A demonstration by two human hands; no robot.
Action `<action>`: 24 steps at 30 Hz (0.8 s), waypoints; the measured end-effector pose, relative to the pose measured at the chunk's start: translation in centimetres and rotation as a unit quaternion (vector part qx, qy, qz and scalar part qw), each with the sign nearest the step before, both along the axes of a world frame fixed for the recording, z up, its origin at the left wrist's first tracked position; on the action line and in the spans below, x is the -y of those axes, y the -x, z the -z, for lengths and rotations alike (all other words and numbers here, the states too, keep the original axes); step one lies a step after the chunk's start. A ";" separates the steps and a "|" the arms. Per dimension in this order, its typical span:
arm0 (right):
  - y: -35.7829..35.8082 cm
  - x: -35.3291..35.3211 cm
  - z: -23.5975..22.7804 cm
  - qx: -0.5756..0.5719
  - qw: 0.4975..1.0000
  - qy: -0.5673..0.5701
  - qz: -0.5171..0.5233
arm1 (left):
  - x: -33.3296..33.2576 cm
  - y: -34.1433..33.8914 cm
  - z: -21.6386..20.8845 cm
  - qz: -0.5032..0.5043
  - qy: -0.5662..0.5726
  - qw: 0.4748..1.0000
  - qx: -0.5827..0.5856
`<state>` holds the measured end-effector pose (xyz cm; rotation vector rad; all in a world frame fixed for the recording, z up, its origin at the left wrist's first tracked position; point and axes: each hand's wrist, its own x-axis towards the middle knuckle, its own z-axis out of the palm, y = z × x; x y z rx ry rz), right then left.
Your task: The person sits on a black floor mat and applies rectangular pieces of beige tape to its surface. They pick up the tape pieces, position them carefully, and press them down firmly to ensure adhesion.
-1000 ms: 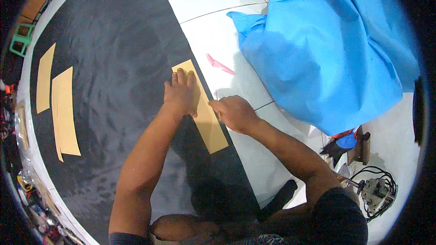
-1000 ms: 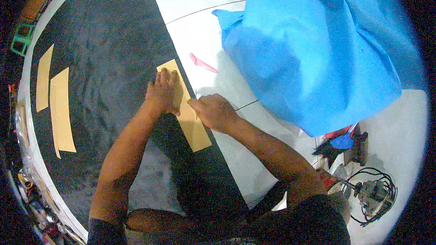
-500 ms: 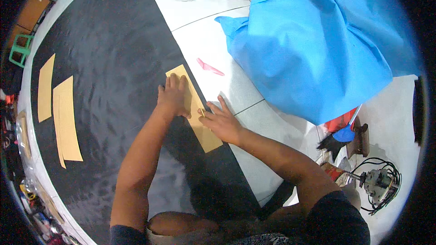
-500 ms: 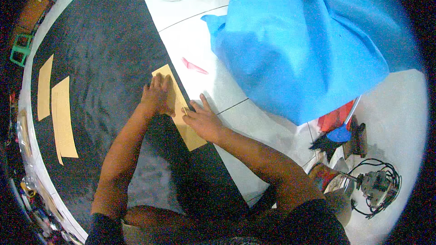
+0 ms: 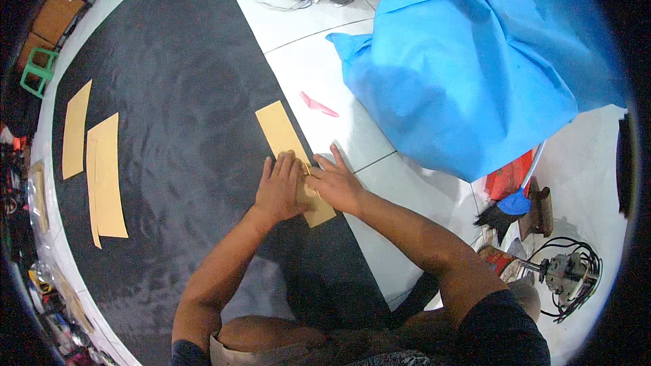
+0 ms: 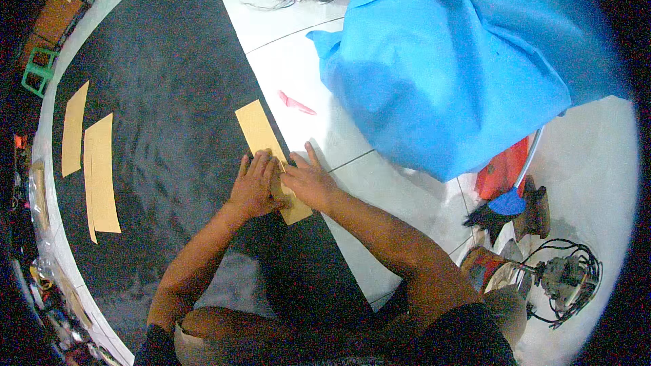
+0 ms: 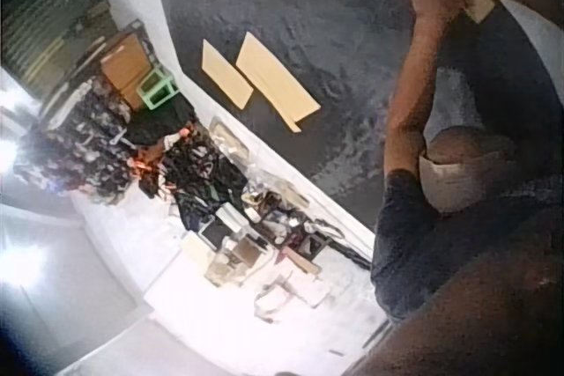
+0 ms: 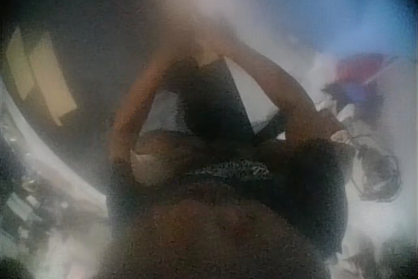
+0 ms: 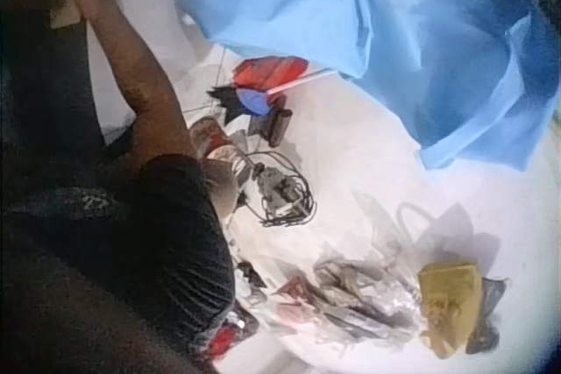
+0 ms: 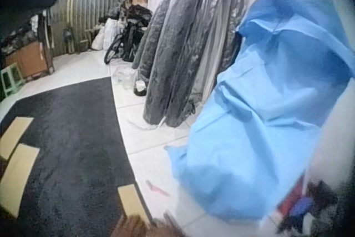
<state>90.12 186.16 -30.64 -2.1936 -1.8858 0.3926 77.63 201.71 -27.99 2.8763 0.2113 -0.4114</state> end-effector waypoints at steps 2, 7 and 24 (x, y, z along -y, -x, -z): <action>0.0 0.1 0.1 0.004 1.000 0.005 0.000 | 0.3 -0.2 -0.1 -0.011 0.012 1.000 -0.017; 0.2 0.6 0.4 -0.008 0.999 -0.047 0.013 | 0.8 -0.3 0.9 -0.020 -0.009 1.000 -0.004; -3.1 -2.7 -0.6 -0.331 0.886 -0.164 0.279 | 1.9 -1.4 -0.8 -0.057 -0.022 0.997 -0.054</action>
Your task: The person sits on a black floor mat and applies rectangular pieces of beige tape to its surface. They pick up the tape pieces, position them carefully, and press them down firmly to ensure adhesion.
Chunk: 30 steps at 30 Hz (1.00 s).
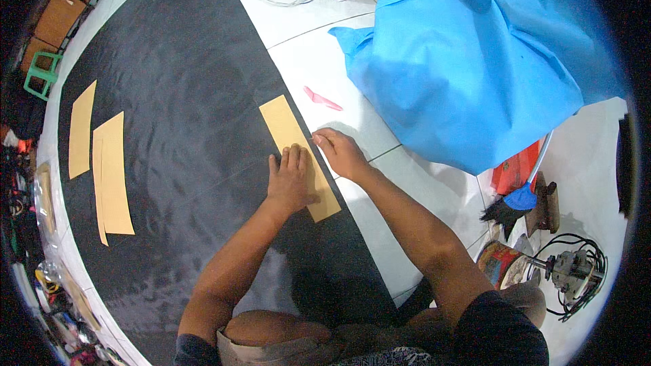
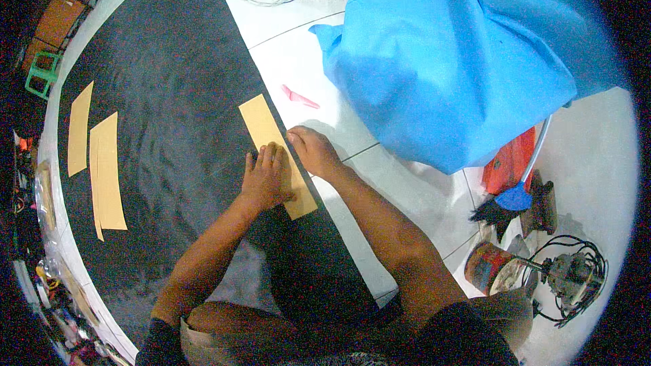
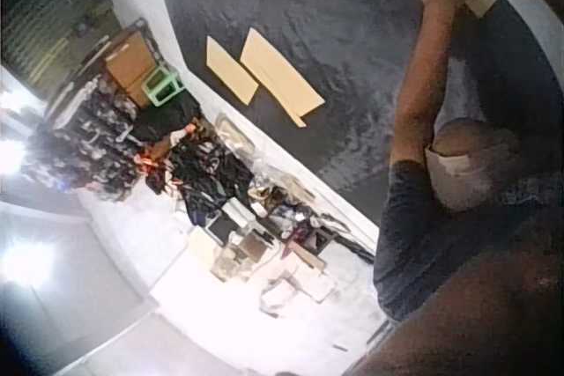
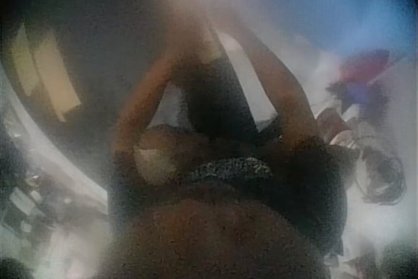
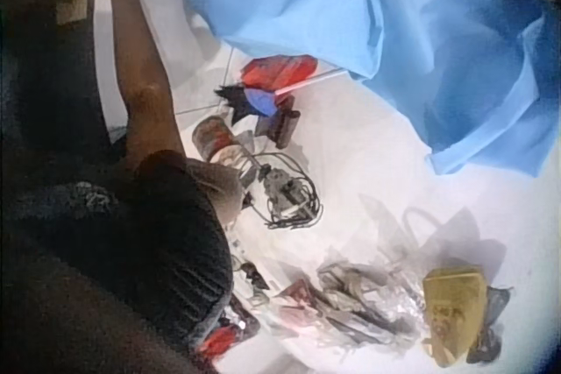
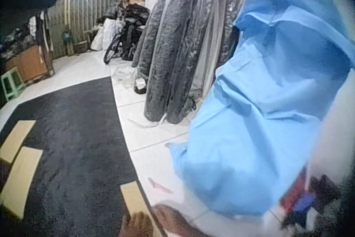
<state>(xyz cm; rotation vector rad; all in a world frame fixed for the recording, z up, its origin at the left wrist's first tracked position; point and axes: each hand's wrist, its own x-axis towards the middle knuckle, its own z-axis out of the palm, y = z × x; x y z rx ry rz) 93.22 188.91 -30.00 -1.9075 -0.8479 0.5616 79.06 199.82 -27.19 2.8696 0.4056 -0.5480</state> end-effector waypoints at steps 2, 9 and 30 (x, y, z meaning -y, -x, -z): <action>-0.4 -0.4 0.8 -0.003 0.999 -0.032 0.006 | 0.1 -0.3 0.0 0.004 -0.003 1.000 0.003; -0.6 -1.3 0.7 0.073 0.996 0.022 -0.047 | 0.0 -0.1 -0.3 -0.003 -0.012 1.000 -0.021; 2.9 7.9 -1.6 0.180 0.926 0.078 -0.322 | 0.6 -1.6 -1.0 -0.009 -0.024 0.994 -0.103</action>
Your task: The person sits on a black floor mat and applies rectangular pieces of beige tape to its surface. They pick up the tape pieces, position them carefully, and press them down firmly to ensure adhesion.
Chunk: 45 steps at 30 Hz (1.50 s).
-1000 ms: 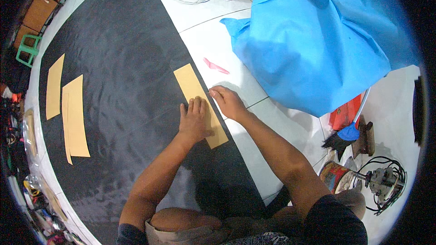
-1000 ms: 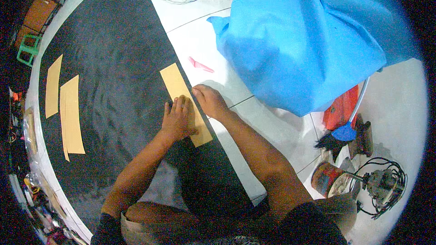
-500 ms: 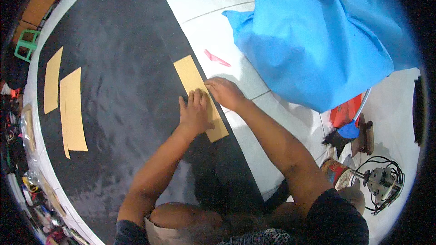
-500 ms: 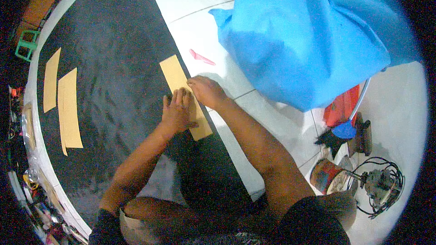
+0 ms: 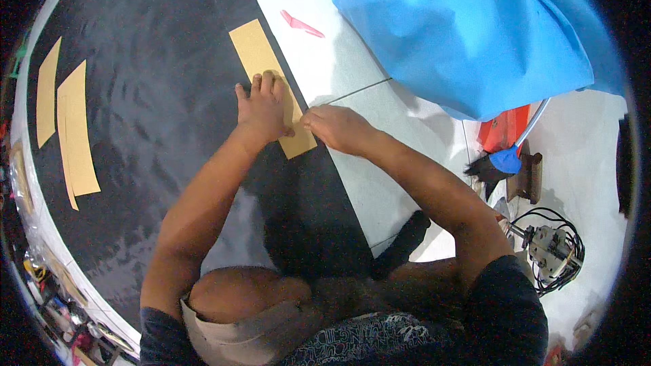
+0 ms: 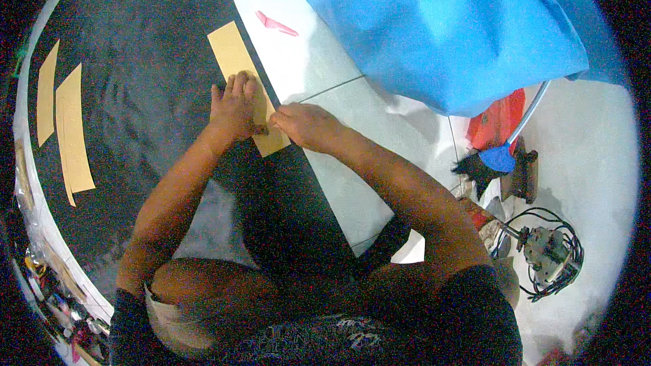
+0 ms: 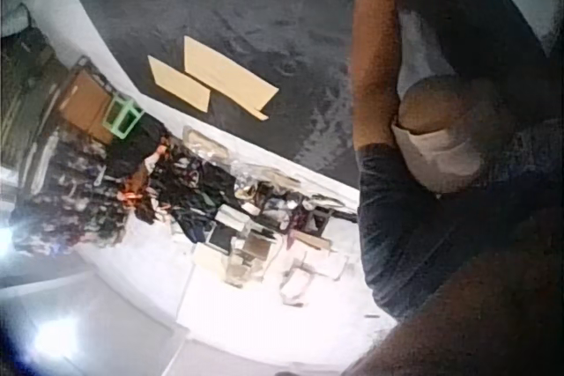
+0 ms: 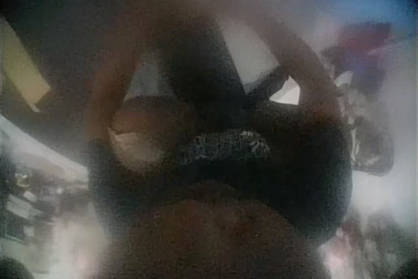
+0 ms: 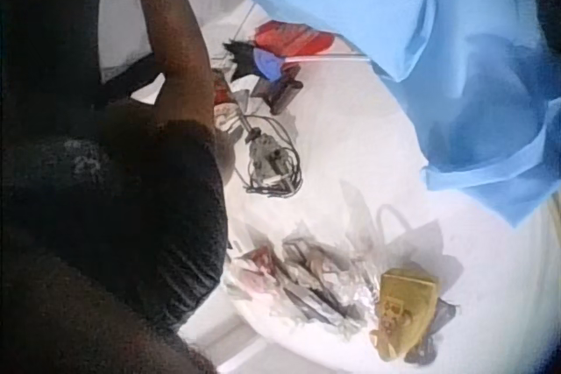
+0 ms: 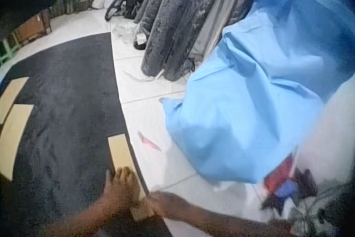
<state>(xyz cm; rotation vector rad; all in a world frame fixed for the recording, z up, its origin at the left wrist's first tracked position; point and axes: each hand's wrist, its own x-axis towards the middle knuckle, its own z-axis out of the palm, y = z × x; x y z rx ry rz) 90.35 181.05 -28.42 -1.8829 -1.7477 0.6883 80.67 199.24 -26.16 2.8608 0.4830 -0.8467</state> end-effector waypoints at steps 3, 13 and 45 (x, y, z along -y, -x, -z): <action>0.4 0.3 -0.4 -0.034 0.996 0.076 0.022 | 0.0 0.1 0.2 -0.001 -0.002 1.000 0.004; 0.9 0.8 -1.1 -0.020 0.984 0.174 0.020 | -0.2 0.4 0.0 0.002 -0.010 1.000 0.007; -2.2 -1.8 -4.2 0.012 0.998 0.062 0.030 | -1.3 1.7 1.9 0.021 0.037 0.994 0.102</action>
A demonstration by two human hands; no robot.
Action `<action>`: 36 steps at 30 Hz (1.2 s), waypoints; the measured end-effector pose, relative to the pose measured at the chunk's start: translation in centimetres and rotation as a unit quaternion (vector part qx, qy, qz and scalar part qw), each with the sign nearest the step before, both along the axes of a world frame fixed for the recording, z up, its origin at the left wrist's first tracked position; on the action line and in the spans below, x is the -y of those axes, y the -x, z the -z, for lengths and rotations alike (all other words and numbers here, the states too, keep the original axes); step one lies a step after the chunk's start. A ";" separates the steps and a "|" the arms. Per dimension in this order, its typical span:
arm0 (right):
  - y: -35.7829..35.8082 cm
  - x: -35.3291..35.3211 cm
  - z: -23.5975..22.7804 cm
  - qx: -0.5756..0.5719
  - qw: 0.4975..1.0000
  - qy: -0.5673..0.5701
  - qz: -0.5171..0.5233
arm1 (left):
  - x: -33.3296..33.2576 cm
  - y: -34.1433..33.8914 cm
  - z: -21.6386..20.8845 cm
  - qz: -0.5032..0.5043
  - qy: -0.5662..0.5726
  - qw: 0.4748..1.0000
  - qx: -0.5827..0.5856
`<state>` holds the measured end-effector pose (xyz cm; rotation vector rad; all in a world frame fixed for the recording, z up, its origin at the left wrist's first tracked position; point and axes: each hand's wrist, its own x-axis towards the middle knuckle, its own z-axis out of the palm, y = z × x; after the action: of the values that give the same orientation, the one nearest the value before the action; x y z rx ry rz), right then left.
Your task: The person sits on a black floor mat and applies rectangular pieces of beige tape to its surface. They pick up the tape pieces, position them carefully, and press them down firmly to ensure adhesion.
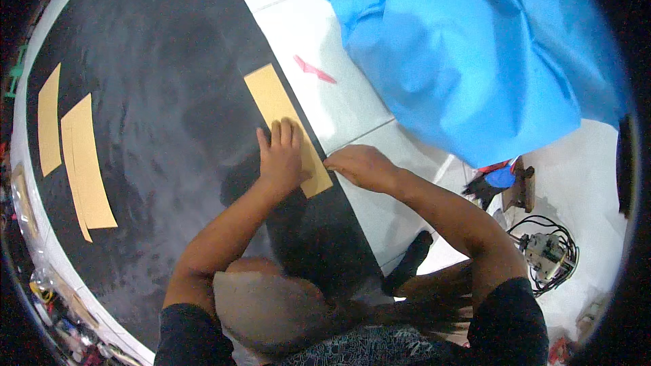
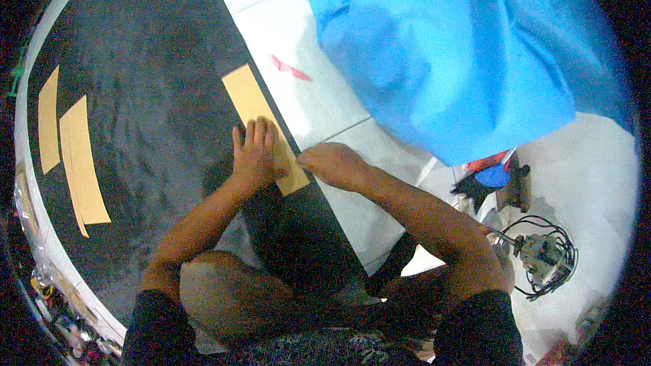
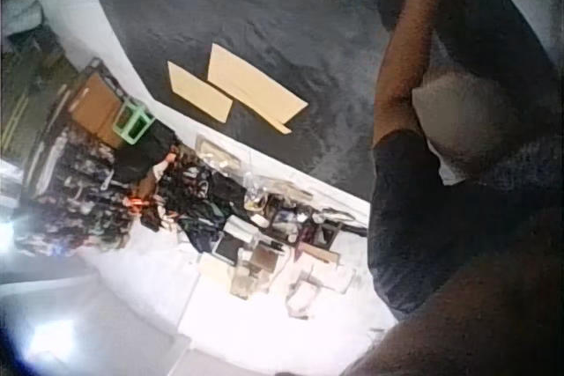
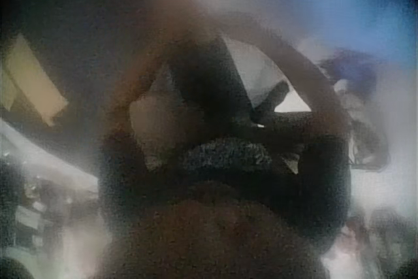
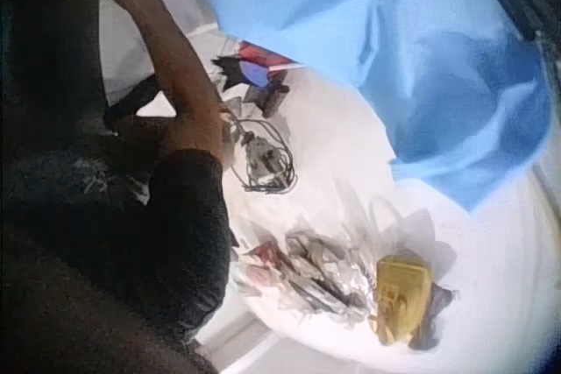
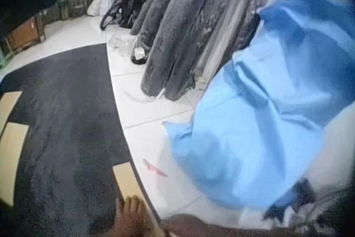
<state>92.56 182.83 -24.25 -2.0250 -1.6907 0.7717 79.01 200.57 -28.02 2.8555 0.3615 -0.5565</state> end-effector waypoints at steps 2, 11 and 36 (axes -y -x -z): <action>-2.3 -0.5 -2.5 0.067 0.994 -0.073 0.046 | -0.7 -0.3 -0.9 0.013 0.037 0.999 -0.011; -5.5 1.1 -22.7 0.024 0.999 -0.003 0.033 | -15.3 -4.2 -0.4 -0.036 -0.040 0.998 0.028; -8.4 -18.7 7.5 -0.004 0.945 -0.193 0.266 | -23.4 -11.4 0.9 -0.114 0.047 0.991 0.049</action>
<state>101.01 201.51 -31.75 -2.0343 -1.0880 0.2405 90.41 223.98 -28.95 2.6896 0.6164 -0.3769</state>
